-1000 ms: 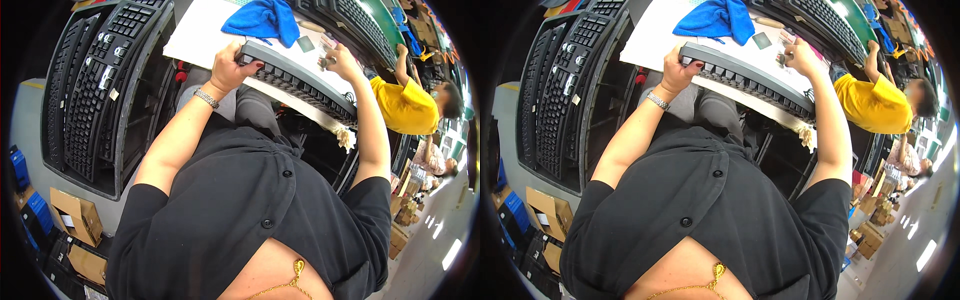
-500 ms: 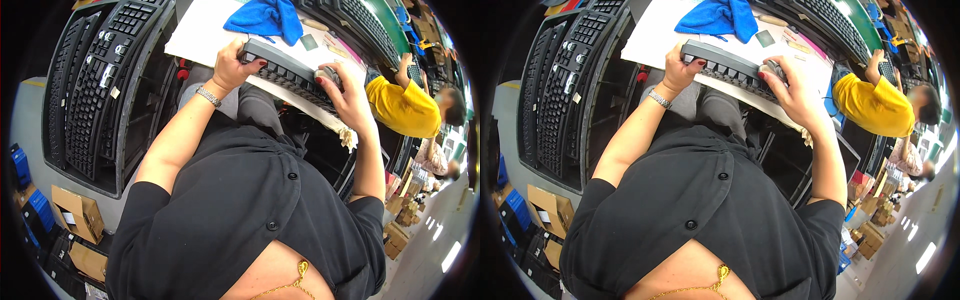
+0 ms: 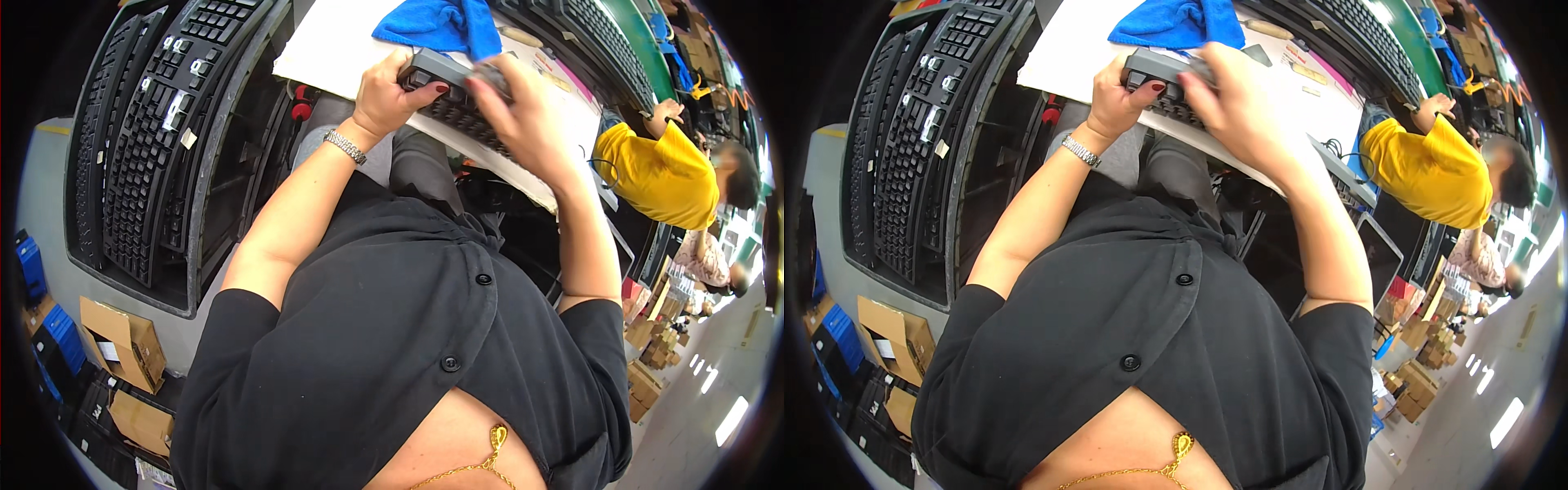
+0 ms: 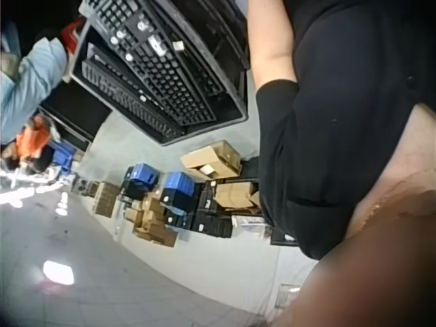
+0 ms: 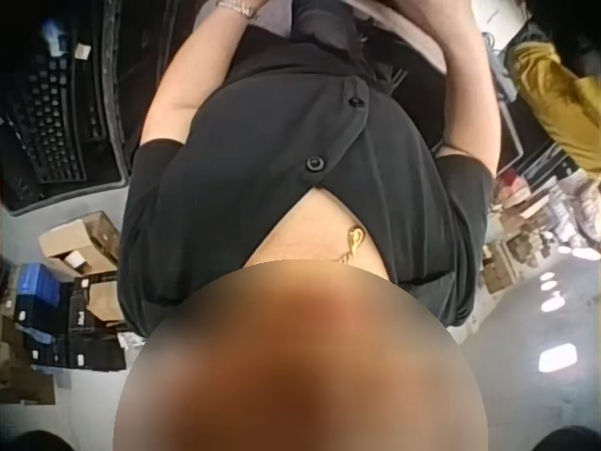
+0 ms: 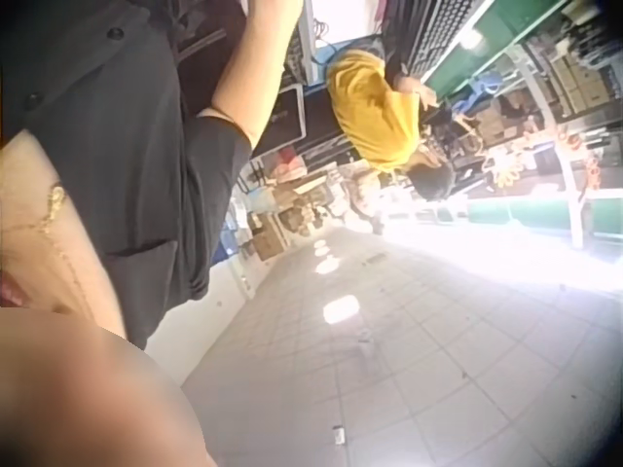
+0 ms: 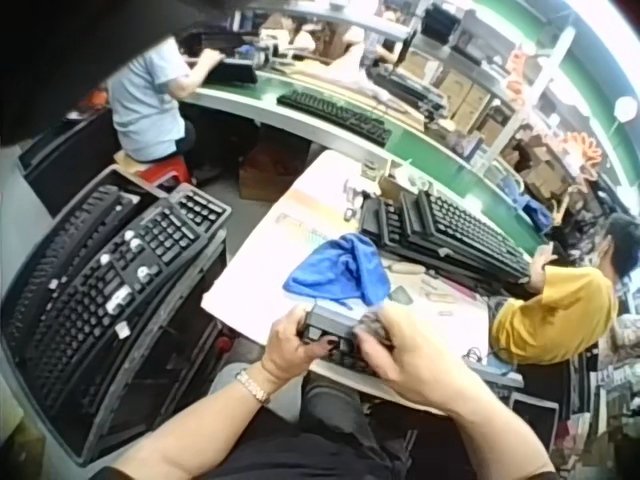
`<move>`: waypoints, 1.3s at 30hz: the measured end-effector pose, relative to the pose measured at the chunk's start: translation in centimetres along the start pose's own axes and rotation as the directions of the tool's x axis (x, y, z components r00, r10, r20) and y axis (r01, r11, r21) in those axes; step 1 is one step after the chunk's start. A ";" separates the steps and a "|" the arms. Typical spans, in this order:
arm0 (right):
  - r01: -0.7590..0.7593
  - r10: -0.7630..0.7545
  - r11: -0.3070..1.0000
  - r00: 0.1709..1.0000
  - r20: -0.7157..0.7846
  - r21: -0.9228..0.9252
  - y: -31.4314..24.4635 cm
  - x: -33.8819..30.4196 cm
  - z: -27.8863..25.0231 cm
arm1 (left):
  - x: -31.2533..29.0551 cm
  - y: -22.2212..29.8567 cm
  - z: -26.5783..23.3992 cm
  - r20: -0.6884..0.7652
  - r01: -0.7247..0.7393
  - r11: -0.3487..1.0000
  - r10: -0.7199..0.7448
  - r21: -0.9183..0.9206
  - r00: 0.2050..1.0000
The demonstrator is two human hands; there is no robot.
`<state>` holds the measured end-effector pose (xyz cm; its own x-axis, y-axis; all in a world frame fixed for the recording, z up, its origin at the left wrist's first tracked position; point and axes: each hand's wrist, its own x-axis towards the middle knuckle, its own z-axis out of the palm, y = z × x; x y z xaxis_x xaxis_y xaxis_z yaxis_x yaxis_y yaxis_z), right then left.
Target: Assembling and cleaning computer keyboards on a factory production line.
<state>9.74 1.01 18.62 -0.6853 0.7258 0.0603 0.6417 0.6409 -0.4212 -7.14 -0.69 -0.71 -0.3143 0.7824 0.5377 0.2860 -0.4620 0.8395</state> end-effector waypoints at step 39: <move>0.124 -0.213 0.944 0.937 -0.277 -0.306 -4.1 5.2 4.2 | -2.2 -5.8 2.7 0.009 -0.033 0.993 0.032 0.112 0.999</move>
<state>2.06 1.06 16.84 -0.6834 0.6124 0.3974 0.6259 0.7717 -0.1131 -5.69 1.37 -6.97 -0.2972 0.7709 0.5634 0.3956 -0.4376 0.8075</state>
